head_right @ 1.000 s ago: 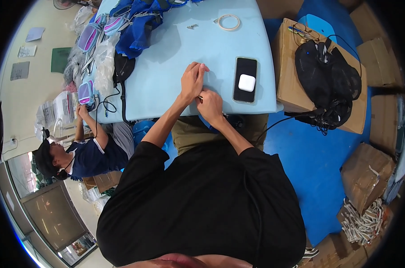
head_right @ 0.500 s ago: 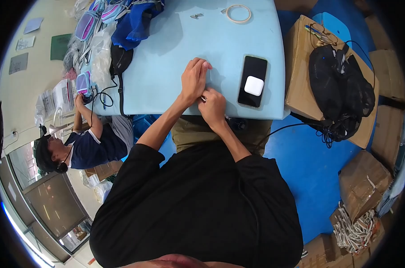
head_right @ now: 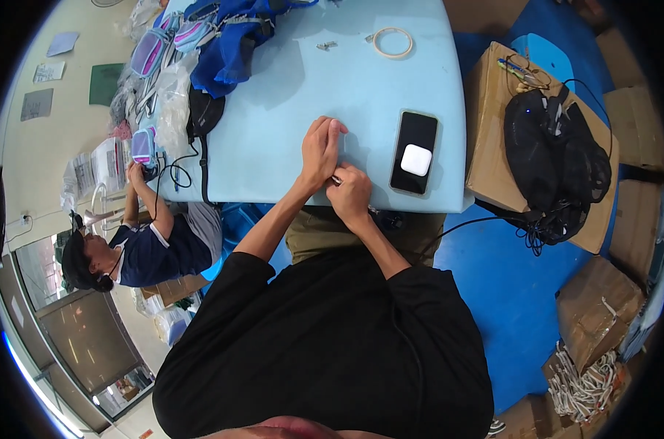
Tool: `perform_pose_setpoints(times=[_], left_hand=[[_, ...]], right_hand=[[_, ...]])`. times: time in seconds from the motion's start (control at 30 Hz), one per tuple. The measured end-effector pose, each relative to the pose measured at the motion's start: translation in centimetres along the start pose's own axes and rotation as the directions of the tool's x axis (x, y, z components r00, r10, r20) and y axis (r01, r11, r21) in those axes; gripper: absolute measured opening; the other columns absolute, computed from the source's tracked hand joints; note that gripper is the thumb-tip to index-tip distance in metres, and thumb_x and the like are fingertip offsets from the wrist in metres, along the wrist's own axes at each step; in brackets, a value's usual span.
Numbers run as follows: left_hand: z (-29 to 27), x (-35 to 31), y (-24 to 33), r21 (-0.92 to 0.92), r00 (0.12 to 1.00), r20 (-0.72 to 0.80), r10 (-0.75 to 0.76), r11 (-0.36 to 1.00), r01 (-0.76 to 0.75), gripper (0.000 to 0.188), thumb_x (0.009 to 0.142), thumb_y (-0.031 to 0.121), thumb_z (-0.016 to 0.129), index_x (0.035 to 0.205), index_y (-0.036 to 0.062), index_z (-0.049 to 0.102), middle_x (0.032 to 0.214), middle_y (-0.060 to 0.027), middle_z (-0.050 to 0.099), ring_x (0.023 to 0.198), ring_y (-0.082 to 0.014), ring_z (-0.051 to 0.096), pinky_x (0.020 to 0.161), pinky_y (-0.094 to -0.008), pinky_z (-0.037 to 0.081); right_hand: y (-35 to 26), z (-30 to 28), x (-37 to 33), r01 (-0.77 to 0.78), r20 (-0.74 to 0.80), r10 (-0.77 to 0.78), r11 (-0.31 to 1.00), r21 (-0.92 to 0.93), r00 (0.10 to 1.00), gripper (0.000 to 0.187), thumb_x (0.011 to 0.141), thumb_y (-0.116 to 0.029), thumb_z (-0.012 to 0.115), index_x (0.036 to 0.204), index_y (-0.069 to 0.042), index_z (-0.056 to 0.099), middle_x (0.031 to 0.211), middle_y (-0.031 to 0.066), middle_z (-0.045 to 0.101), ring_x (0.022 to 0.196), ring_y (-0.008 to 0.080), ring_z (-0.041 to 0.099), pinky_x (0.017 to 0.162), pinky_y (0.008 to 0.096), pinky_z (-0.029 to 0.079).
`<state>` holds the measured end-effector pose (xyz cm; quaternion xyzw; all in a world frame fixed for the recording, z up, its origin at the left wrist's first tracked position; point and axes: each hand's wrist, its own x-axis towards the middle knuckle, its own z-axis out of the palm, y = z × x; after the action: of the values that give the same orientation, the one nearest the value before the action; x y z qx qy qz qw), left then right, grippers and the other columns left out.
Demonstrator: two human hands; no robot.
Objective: Assembling mesh products by attaching cords and hardware.
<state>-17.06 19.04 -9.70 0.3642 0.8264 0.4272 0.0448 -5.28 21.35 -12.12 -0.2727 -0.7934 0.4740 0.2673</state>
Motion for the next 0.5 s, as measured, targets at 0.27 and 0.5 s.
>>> perform_pose_setpoints(times=[0.27,0.5], left_hand=[[0.1,-0.1,-1.6,-0.212,0.978,0.022,-0.207,0.955,0.207,0.055,0.114,0.037,0.04,0.09,-0.0036,0.068,0.08,-0.013,0.065,0.079,-0.0214,0.06,0.075,-0.0367,0.049],[-3.0,-0.2,0.7,-0.548,0.972,0.088,-0.219,0.804,0.231,0.049,0.114,0.038,0.039,0.104,-0.0005,0.068,0.095,-0.0059,0.072,0.084,-0.0149,0.064,0.074,-0.0301,0.049]], right_hand=[[-0.2,-0.1,0.1,0.055,0.112,-0.052,0.998,-0.023,0.992,0.003,0.08,-0.009,0.073,0.082,-0.007,0.074,0.078,0.0134,0.067,0.074,0.0412,0.065,0.064,0.0523,0.049],[-0.7,-1.3,-0.1,-0.166,0.185,0.108,0.927,0.336,0.977,0.016,0.09,-0.011,0.076,0.104,-0.004,0.079,0.078,0.005,0.071,0.066,0.0233,0.065,0.059,0.0407,0.049]])
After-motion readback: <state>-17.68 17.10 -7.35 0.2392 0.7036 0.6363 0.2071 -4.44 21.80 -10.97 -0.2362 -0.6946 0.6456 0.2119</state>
